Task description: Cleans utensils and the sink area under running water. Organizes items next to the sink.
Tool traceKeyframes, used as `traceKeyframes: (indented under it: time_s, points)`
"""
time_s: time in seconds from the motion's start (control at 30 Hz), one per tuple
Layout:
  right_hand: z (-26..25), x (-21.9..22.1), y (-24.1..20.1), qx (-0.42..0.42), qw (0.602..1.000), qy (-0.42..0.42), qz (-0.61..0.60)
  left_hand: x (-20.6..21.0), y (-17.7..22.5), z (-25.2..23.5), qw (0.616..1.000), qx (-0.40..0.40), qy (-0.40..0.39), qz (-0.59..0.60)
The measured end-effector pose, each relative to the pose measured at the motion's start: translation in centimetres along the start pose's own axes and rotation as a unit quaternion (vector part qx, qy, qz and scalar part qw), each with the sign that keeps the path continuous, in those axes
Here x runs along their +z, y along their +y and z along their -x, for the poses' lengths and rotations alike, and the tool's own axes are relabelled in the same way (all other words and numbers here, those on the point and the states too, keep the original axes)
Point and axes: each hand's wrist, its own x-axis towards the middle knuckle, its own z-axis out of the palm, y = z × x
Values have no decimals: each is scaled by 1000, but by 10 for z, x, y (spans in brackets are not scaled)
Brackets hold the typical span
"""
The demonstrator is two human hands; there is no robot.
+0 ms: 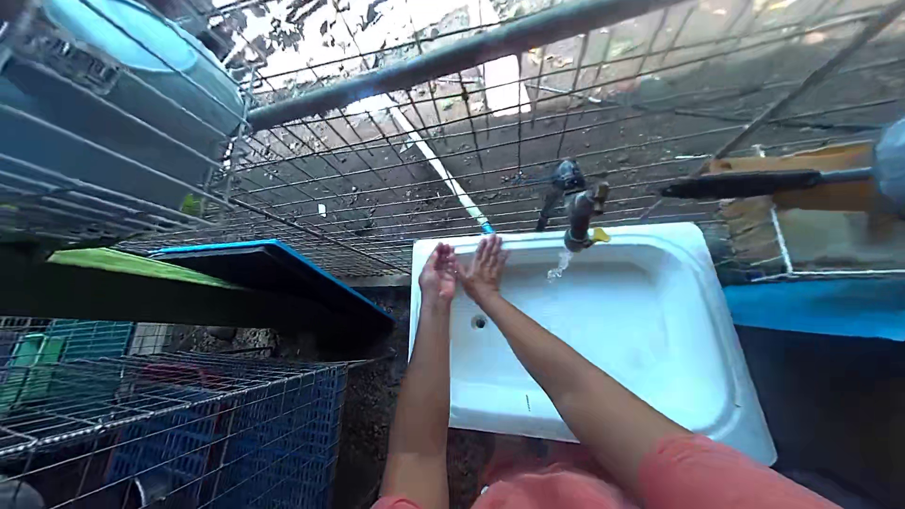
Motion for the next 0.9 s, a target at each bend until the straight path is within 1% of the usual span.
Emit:
traceKeyframes:
  time_s: [0.07,0.1,0.13,0.2,0.23,0.27,0.3,0.33,0.37,0.4,0.43,0.47,0.53,0.57,0.63,0.67,0.7,0.73,0.77,0.8,0.83,0.87,0.9]
  points:
    - [-5,14,-32,-71,994,-81,13,-35,20,-6,997,33,67,-4]
    - [-8,18,-45,-125,985,-121,12,-50,27,-6,994,43,97,-5]
    - [-9,23,-53,-191,968,-164,8,-64,32,-6,991,51,124,-10]
    - [-3,31,-63,-329,909,-257,-7,-86,32,-3,985,71,154,-29]
    - [6,29,-63,-363,882,-297,-44,-95,28,-1,982,87,163,-43]
    - [19,23,-59,-354,873,-316,-114,-100,24,0,979,104,168,-52]
    - [34,11,-48,-301,884,-296,-204,-101,20,4,977,116,169,-58]
    - [47,-3,-34,-209,897,-248,-300,-97,16,8,976,125,167,-68]
    - [52,-23,-18,-90,888,-203,-403,-90,10,12,976,129,152,-85]
    - [50,-44,1,20,859,-148,-490,-81,1,16,980,123,116,-105]
    - [44,-69,21,102,823,-90,-551,-68,-11,19,983,108,73,-126]
    - [36,-94,36,166,783,-37,-599,-53,-27,22,986,85,28,-144]
    - [19,-135,54,252,681,41,-687,-16,-63,28,987,16,-64,-146]
    - [12,-150,59,268,629,55,-727,6,-80,31,987,-28,-99,-126]
    - [3,-168,70,260,544,37,-797,50,-109,38,984,-116,-121,-60]
    - [1,-175,72,254,517,20,-817,70,-119,40,982,-150,-116,-25]
    - [-1,-181,72,249,506,2,-826,88,-127,40,979,-173,-107,10]
    - [-1,-186,73,237,512,-20,-825,102,-133,42,975,-188,-109,38]
    - [1,-190,76,226,527,-39,-818,113,-135,47,972,-194,-123,53]
    - [3,-195,78,215,537,-58,-813,119,-138,50,967,-188,-155,68]
    - [5,-199,78,208,543,-79,-810,122,-141,52,962,-175,-190,84]
    - [7,-202,78,198,549,-102,-805,124,-144,50,959,-160,-210,104]
    - [9,-204,78,182,562,-121,-797,123,-144,50,955,-162,-220,118]
